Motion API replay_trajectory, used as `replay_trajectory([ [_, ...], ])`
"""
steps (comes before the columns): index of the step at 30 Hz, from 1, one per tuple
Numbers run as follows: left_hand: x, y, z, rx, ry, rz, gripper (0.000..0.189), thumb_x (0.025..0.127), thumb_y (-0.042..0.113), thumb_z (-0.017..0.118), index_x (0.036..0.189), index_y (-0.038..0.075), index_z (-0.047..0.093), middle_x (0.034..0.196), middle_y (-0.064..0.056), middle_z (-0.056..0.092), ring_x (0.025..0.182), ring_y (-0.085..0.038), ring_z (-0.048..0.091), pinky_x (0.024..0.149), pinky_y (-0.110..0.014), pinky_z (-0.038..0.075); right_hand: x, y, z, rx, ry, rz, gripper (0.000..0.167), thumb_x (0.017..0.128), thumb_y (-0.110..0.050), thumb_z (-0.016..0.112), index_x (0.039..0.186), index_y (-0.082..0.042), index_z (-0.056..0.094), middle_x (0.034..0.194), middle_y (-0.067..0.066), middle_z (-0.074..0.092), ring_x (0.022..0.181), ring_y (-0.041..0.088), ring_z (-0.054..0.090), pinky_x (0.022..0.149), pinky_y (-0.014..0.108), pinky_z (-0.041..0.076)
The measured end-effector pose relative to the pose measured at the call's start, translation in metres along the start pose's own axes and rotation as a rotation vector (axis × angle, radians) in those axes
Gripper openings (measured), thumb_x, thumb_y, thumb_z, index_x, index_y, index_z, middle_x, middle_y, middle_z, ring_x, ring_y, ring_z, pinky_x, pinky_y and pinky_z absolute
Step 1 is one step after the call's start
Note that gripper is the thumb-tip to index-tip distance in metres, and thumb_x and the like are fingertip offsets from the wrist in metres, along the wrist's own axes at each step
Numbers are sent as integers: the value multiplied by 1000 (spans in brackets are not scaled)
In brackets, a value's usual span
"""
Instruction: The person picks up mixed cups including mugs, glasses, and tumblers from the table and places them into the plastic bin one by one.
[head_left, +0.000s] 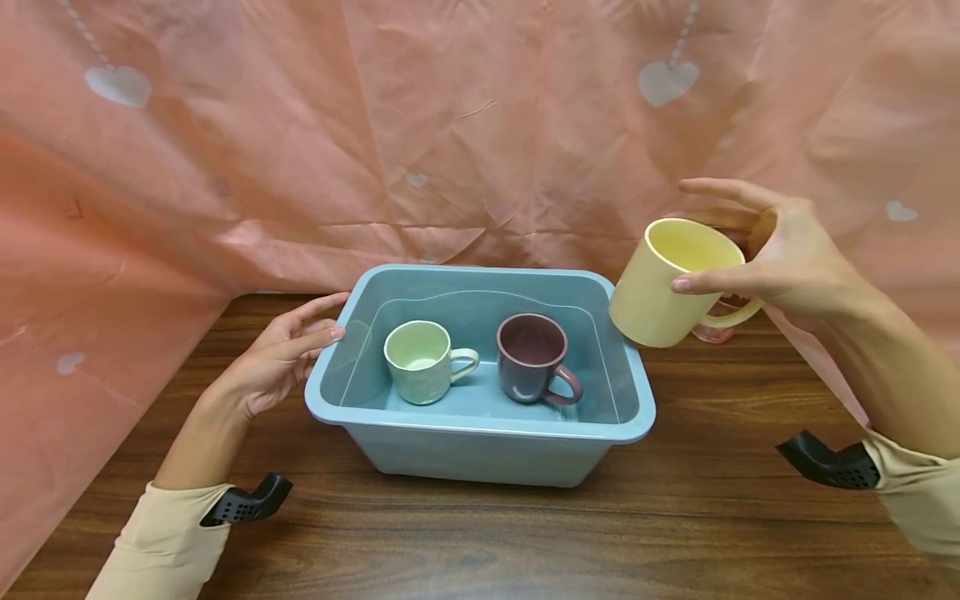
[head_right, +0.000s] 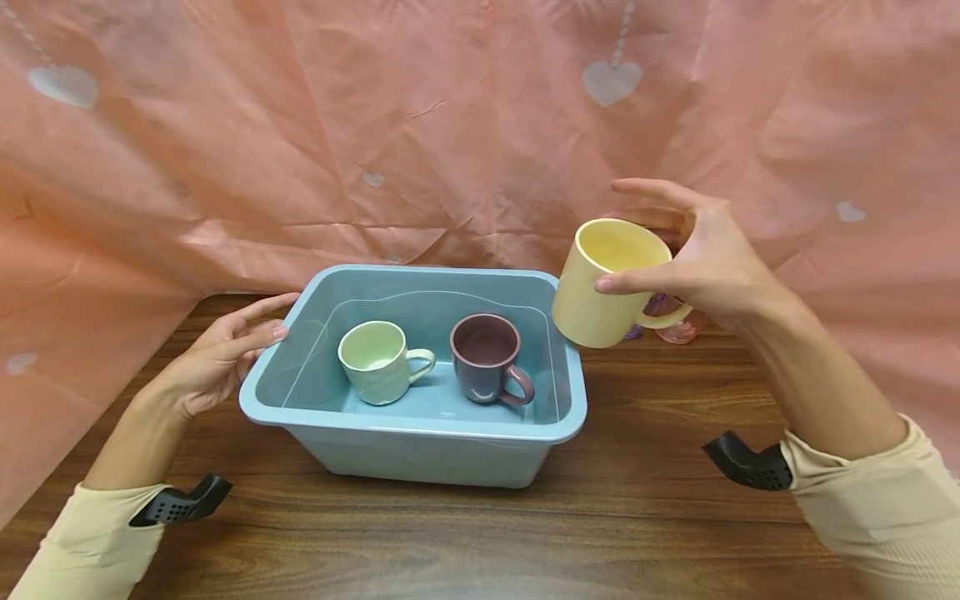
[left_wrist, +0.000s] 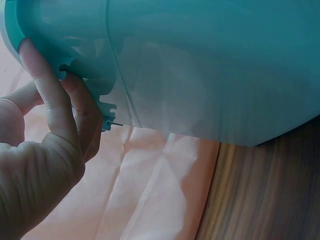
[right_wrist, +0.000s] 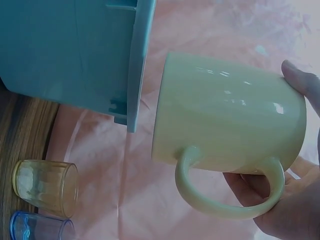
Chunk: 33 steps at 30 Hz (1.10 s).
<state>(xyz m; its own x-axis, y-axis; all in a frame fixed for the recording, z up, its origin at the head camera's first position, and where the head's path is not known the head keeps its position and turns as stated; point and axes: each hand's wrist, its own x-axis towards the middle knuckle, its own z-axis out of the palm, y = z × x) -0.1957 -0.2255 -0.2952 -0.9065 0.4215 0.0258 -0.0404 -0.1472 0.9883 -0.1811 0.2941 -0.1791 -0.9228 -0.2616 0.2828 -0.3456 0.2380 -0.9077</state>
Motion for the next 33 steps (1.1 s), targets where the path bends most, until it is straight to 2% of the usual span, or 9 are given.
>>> replay_trajectory([
  [3, 0, 1, 0, 1, 2, -3, 56, 107, 3, 53, 158, 9, 30, 110, -7, 68, 92, -14, 74, 74, -29, 64, 1, -1, 2, -42, 3, -5, 93, 75, 21, 80, 153, -18, 49, 129, 1, 70, 103, 16, 71, 46, 55, 57],
  [6, 0, 1, 0, -1, 2, -2, 55, 108, 3, 53, 158, 9, 30, 109, -7, 68, 92, -14, 74, 74, -29, 64, 3, -3, 4, -35, 3, 4, 93, 75, 21, 80, 153, -19, 49, 127, 1, 71, 102, 16, 71, 45, 55, 57],
  [15, 0, 1, 1, 0, 5, -8, 56, 108, 3, 53, 158, 9, 30, 111, -7, 68, 95, -15, 74, 75, -30, 64, 3, -5, 10, -44, -11, 44, 91, 78, 17, 80, 154, -22, 48, 128, 1, 70, 90, 20, 74, 41, 61, 52],
  [22, -1, 1, 2, -3, 3, -5, 54, 108, 3, 54, 157, 10, 32, 111, -7, 68, 94, -15, 74, 74, -30, 64, 3, -9, 15, -178, 4, 68, 91, 80, 6, 85, 155, -28, 47, 135, -2, 66, 95, 17, 72, 42, 61, 54],
  [26, -1, 1, 2, -10, -1, -4, 54, 108, 3, 53, 157, 10, 32, 110, -7, 68, 93, -14, 74, 73, -29, 64, 4, -10, 19, -207, 11, 80, 92, 80, 2, 87, 155, -31, 47, 137, -3, 64, 97, 17, 71, 40, 60, 53],
  [28, -1, 1, 1, -10, -1, -1, 54, 108, 2, 53, 157, 10, 32, 109, -7, 68, 92, -14, 74, 73, -29, 64, 6, -10, 20, -217, 16, 55, 91, 78, 3, 88, 154, -30, 48, 135, -3, 65, 101, 15, 70, 42, 54, 57],
  [30, -1, 0, 1, -8, -1, 2, 54, 108, 2, 53, 157, 9, 32, 109, -7, 68, 92, -14, 74, 73, -29, 64, 9, -9, 21, -212, 20, 19, 91, 77, 6, 88, 152, -27, 50, 133, -4, 67, 106, 15, 69, 52, 43, 62],
  [33, 0, 0, 1, -10, -3, 1, 54, 108, 2, 53, 157, 9, 32, 108, -7, 68, 91, -14, 74, 73, -29, 64, 12, -7, 22, -157, 20, -29, 90, 73, 13, 86, 150, -20, 53, 130, -2, 69, 111, 14, 67, 66, 28, 62],
])
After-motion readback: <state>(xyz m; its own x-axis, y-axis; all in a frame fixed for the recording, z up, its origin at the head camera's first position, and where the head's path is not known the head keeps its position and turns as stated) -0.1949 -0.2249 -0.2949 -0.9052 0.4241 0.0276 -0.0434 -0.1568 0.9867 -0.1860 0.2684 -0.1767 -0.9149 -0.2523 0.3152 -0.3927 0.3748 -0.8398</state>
